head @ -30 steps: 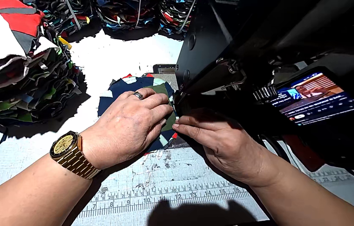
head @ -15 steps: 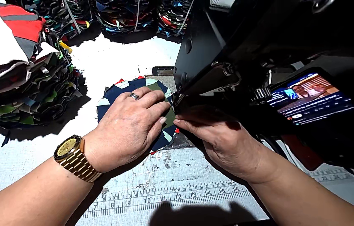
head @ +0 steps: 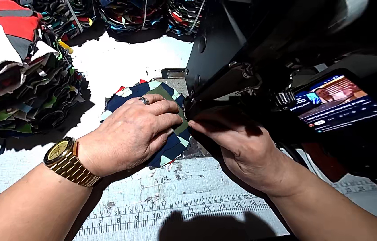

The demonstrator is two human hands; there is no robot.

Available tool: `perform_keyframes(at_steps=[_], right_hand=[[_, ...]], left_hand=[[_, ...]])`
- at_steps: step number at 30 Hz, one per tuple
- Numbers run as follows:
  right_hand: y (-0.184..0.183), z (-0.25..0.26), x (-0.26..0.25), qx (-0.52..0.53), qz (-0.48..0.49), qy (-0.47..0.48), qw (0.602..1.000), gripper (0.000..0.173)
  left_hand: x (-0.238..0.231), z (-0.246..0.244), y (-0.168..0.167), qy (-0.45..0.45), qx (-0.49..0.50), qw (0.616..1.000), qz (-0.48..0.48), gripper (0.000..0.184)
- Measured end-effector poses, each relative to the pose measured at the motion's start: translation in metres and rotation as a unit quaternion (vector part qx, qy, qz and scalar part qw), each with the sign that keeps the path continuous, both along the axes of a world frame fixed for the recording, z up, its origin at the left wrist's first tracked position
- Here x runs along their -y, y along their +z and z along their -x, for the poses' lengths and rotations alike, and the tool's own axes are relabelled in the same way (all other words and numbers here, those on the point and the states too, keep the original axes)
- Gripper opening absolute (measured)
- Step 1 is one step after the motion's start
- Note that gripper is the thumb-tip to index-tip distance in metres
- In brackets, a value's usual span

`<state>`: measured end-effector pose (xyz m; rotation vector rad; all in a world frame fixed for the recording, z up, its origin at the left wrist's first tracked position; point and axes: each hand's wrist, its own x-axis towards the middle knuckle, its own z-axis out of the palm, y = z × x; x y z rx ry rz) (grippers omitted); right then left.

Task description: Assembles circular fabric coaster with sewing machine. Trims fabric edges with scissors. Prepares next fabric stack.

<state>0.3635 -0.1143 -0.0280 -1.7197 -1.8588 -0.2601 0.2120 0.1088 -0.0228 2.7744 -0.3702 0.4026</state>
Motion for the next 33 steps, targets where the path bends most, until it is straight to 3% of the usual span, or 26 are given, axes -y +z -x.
perform_keyframes(at_steps=[5, 13, 18, 22, 33], right_hand=[[-0.003, 0.001, 0.001, 0.003, 0.035, 0.038, 0.999, 0.032], [-0.003, -0.001, -0.001, 0.001, 0.032, 0.02, 0.999, 0.03], [0.0, 0.004, 0.002, -0.011, -0.002, 0.047, 0.999, 0.029], [-0.003, 0.004, 0.001, -0.004, 0.033, 0.063, 0.997, 0.03], [-0.003, 0.002, 0.001, 0.001, 0.024, 0.041, 0.999, 0.028]], left_hand=[[-0.001, -0.001, -0.002, 0.007, 0.003, 1.0, -0.012, 0.039], [0.007, -0.001, -0.004, 0.056, 0.006, 0.998, -0.013, 0.04], [0.001, 0.003, 0.004, 0.001, 0.06, 0.998, 0.012, 0.036], [-0.01, 0.004, 0.002, -0.069, 0.026, 0.997, 0.038, 0.032], [-0.005, 0.003, 0.003, -0.036, 0.012, 0.999, 0.007, 0.033]])
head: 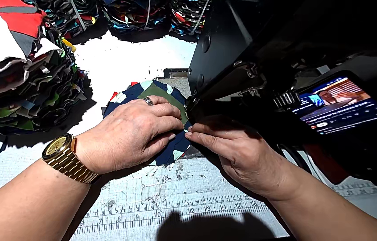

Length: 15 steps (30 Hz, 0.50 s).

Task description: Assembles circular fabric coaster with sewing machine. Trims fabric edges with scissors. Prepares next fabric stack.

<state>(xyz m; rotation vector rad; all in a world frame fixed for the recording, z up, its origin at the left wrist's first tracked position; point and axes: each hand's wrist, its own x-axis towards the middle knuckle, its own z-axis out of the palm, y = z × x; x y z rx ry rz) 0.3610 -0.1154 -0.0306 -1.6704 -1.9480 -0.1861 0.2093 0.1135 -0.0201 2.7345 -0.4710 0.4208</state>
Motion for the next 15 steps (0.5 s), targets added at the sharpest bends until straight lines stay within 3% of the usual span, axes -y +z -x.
perform_keyframes(at_steps=[15], right_hand=[[0.0001, -0.0021, -0.0014, 0.005, -0.012, -0.043, 0.999, 0.029]], left_hand=[[0.0082, -0.0052, -0.0063, 0.076, 0.009, 0.997, -0.022, 0.037]])
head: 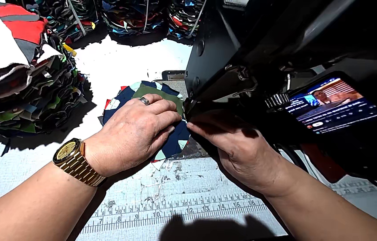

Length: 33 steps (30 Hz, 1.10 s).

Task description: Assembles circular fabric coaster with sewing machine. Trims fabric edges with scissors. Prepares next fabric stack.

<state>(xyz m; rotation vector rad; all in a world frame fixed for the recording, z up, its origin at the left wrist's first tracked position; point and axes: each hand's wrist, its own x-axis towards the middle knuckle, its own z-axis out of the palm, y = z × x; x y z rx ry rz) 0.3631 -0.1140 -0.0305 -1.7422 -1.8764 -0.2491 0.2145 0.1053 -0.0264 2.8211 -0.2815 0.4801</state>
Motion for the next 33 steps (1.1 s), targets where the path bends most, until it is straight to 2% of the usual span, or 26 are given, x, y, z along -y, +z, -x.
perform_keyframes(at_steps=[4, 10, 18, 22, 27, 30, 33], right_hand=[[0.0, 0.003, 0.0, 0.0, 0.009, 0.024, 1.0, 0.034], [0.0, 0.002, -0.001, 0.001, 0.038, 0.034, 0.999, 0.034], [-0.001, -0.001, -0.002, 0.003, 0.024, 0.006, 1.0, 0.029], [0.002, 0.003, 0.001, -0.015, -0.022, 0.014, 1.0, 0.03], [-0.002, 0.006, 0.004, 0.015, 0.023, 0.054, 0.998, 0.034], [-0.002, 0.005, 0.004, 0.019, 0.03, 0.058, 0.998, 0.033], [-0.002, 0.005, 0.003, 0.013, 0.016, 0.053, 0.998, 0.032]], left_hand=[[0.004, 0.001, 0.0, 0.019, 0.018, 1.0, -0.015, 0.039], [-0.01, 0.002, 0.003, -0.075, 0.015, 0.997, 0.022, 0.035], [-0.005, 0.002, 0.003, -0.032, -0.005, 0.999, -0.007, 0.04], [-0.003, 0.001, 0.001, -0.012, 0.002, 1.0, -0.014, 0.04], [-0.006, 0.002, 0.005, -0.058, 0.034, 0.998, 0.011, 0.036], [-0.011, 0.003, 0.004, -0.084, 0.009, 0.996, 0.028, 0.035], [-0.009, 0.002, 0.003, -0.072, -0.003, 0.997, 0.024, 0.036]])
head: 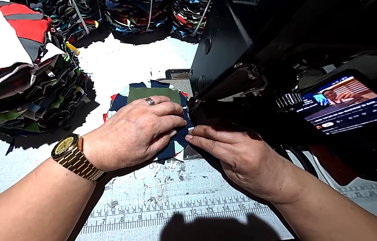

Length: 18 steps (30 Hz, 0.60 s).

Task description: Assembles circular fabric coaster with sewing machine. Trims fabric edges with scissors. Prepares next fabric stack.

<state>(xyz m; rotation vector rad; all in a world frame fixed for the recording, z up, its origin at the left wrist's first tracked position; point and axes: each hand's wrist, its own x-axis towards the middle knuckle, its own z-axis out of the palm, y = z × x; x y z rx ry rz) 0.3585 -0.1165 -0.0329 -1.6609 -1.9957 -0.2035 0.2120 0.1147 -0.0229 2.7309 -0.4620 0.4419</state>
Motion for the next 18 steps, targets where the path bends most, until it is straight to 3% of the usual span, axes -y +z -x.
perform_keyframes(at_steps=[18], right_hand=[[0.0, -0.004, -0.004, 0.025, -0.001, -0.077, 0.997, 0.028]], left_hand=[[0.017, -0.002, -0.002, 0.106, -0.005, 0.994, -0.035, 0.041]])
